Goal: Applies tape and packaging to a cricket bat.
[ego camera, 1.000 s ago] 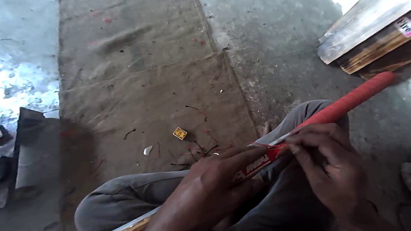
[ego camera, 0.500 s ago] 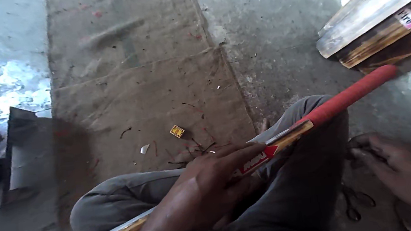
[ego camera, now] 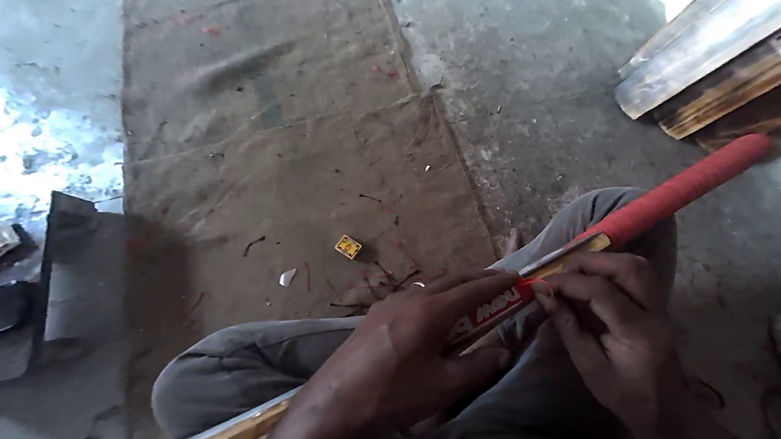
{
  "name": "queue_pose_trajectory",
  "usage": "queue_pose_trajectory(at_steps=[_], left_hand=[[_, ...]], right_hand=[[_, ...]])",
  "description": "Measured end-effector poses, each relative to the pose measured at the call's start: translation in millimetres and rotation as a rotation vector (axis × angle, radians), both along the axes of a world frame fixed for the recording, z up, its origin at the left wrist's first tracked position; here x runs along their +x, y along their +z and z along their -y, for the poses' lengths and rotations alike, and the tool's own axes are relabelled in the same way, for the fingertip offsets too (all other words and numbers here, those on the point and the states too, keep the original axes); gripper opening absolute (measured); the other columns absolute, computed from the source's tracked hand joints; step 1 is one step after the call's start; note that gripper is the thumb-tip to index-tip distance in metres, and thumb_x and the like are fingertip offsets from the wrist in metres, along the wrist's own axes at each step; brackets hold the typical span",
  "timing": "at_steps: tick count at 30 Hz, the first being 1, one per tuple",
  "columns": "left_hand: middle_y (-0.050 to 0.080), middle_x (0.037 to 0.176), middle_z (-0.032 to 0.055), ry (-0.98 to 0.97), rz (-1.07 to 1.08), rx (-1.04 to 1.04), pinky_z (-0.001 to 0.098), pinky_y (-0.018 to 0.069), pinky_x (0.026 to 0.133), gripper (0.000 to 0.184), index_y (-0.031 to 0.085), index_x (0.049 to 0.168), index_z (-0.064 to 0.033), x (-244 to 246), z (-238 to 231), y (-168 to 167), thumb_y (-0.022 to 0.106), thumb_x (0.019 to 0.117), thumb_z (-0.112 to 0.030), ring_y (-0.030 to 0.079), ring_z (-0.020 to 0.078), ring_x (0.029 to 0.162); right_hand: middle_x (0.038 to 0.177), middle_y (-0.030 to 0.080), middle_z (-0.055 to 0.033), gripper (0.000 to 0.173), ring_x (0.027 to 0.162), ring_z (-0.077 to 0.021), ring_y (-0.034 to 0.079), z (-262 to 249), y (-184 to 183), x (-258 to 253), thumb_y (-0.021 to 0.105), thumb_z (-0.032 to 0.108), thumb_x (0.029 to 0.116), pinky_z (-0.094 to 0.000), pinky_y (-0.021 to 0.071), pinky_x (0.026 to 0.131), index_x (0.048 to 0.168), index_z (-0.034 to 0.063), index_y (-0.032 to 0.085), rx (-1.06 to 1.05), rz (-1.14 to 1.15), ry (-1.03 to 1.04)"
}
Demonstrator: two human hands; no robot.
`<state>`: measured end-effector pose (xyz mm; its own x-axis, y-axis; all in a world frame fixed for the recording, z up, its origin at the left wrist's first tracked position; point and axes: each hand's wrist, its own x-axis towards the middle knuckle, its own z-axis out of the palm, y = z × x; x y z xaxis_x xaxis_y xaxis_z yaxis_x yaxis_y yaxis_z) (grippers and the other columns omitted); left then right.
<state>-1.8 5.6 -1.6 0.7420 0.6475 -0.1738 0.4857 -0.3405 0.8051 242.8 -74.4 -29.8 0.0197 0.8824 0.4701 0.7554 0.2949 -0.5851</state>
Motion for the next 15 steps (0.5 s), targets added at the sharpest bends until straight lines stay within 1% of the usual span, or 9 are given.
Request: queue_pose_trajectory(at_steps=[2,3,5,8,10,13,15], left_hand=[[0.057,0.143,-0.0184,0.007,0.005,0.004,0.0372,0.0610,0.080,0.066,0.048,0.151,-0.0437,0,1,-1,0.062,0.0907,-0.068,0.065,-0.0007,0.104],[0.057,0.143,-0.0187,0.011,0.002,0.005,0.0371,0.0607,0.081,0.066,0.049,0.150,-0.0437,0,1,-1,0.061,0.0903,-0.069,0.065,-0.0010,0.104],[0.056,0.144,-0.0200,0.012,-0.006,0.018,0.0363,0.0603,0.082,0.065,0.050,0.150,-0.0444,1,1,0,0.061,0.0908,-0.068,0.064,-0.0018,0.105],[0.055,0.145,-0.0206,0.022,-0.004,0.044,0.0362,0.0611,0.081,0.064,0.050,0.149,-0.0448,2,1,-2,0.064,0.0900,-0.066,0.065,-0.0019,0.104],[0.054,0.146,-0.0204,0.021,-0.013,0.054,0.0366,0.0610,0.083,0.064,0.050,0.149,-0.0450,1,1,-2,0.065,0.0901,-0.065,0.064,-0.0014,0.107],[0.052,0.148,-0.0218,0.012,-0.014,0.067,0.0364,0.0608,0.084,0.064,0.050,0.149,-0.0441,1,-1,-3,0.066,0.0903,-0.063,0.063,-0.0022,0.110],[0.051,0.149,-0.0222,0.008,-0.013,0.072,0.0355,0.0607,0.082,0.064,0.050,0.150,-0.0442,2,0,-3,0.066,0.0905,-0.062,0.063,-0.0026,0.108]], right_hand=[[0.115,0.063,0.0036,0.013,0.112,-0.0126,0.058,-4,-1,-1,0.071,0.025,0.0946,-0.0335,0.0506,0.094,0.107,0.0224,0.076,-0.001,0.010,-0.022],[0.114,0.062,0.0035,0.013,0.111,-0.0123,0.057,-4,0,-2,0.072,0.026,0.0941,-0.0332,0.0504,0.093,0.106,0.0216,0.076,-0.007,0.019,-0.031],[0.112,0.063,0.0036,0.013,0.109,-0.0123,0.058,-6,3,-6,0.073,0.026,0.0926,-0.0334,0.0502,0.092,0.104,0.0208,0.076,-0.015,0.012,-0.051],[0.110,0.063,0.0045,0.010,0.109,-0.0118,0.057,-10,4,-11,0.073,0.028,0.0912,-0.0326,0.0495,0.091,0.099,0.0218,0.076,-0.017,-0.021,-0.091],[0.110,0.063,0.0048,0.009,0.110,-0.0123,0.057,-11,2,-15,0.073,0.028,0.0912,-0.0329,0.0487,0.091,0.097,0.0219,0.075,-0.012,-0.053,-0.120],[0.112,0.062,0.0042,0.009,0.111,-0.0130,0.057,-11,-2,-22,0.070,0.028,0.0935,-0.0332,0.0501,0.092,0.098,0.0203,0.073,-0.014,-0.109,-0.153],[0.112,0.061,0.0039,0.009,0.110,-0.0121,0.058,-10,-5,-25,0.070,0.028,0.0932,-0.0305,0.0531,0.090,0.098,0.0205,0.072,0.003,-0.122,-0.188]])
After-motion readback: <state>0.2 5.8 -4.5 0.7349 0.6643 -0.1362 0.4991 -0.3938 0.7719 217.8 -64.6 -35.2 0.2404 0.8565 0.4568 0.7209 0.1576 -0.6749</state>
